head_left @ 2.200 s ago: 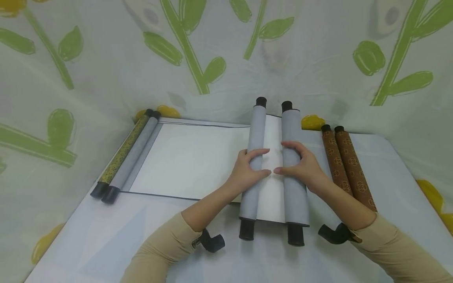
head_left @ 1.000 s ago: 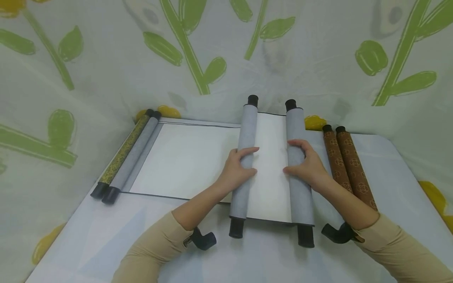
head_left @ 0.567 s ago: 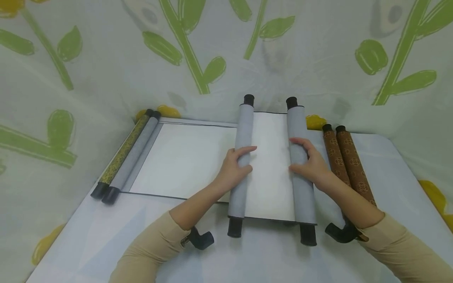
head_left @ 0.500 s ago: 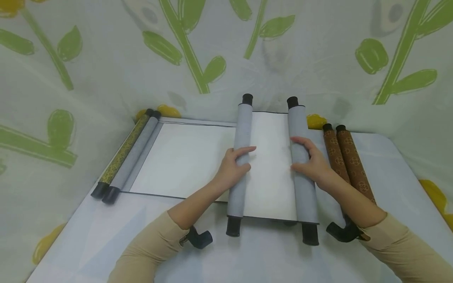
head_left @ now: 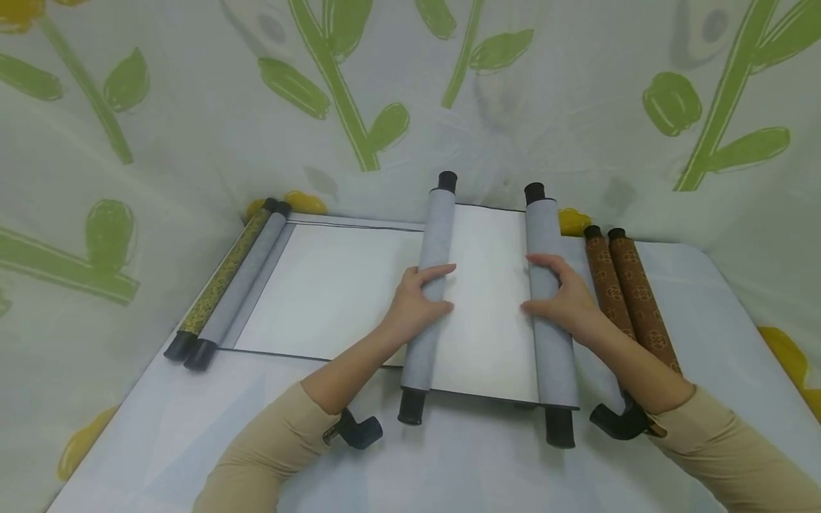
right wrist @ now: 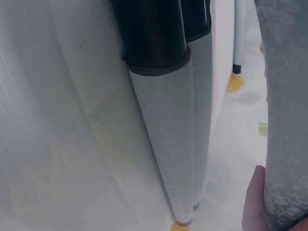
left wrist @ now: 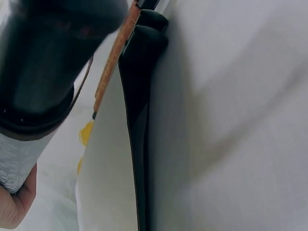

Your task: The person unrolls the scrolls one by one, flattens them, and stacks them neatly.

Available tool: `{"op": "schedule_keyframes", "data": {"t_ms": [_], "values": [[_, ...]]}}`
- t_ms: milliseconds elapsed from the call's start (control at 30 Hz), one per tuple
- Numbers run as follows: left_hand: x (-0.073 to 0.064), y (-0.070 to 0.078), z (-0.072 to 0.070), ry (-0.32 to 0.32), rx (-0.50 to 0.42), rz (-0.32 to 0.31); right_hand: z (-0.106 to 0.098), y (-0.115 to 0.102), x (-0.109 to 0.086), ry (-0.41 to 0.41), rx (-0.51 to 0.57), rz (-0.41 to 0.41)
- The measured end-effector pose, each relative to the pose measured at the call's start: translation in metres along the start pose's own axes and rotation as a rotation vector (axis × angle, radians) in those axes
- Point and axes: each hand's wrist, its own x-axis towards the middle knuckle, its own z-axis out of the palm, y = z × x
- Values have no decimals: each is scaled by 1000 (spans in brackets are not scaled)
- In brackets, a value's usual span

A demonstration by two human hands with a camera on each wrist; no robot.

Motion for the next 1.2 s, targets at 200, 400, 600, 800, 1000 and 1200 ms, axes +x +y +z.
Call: {"op": "schedule_keyframes", "data": {"t_ms": [200, 400, 600, 800, 1000, 1200], "values": [[0, -1, -4, 20, 9, 32, 0, -6, -1, 18, -17, -10], [-3, -1, -12, 24, 24, 63, -3, -6, -2, 6, -56, 13], [-2, -4, -16, 14, 23, 37, -7, -5, -3, -45, -26, 1], [1, -5, -18, 31, 38, 3, -8, -3, -3, -12, -37, 29], [4, -6, -18, 35, 68, 5, -8, -4, -4, 21, -41, -5], [3, -7, -20, 40, 71, 19, -8, -3, -4, 54, -18, 1]]}}
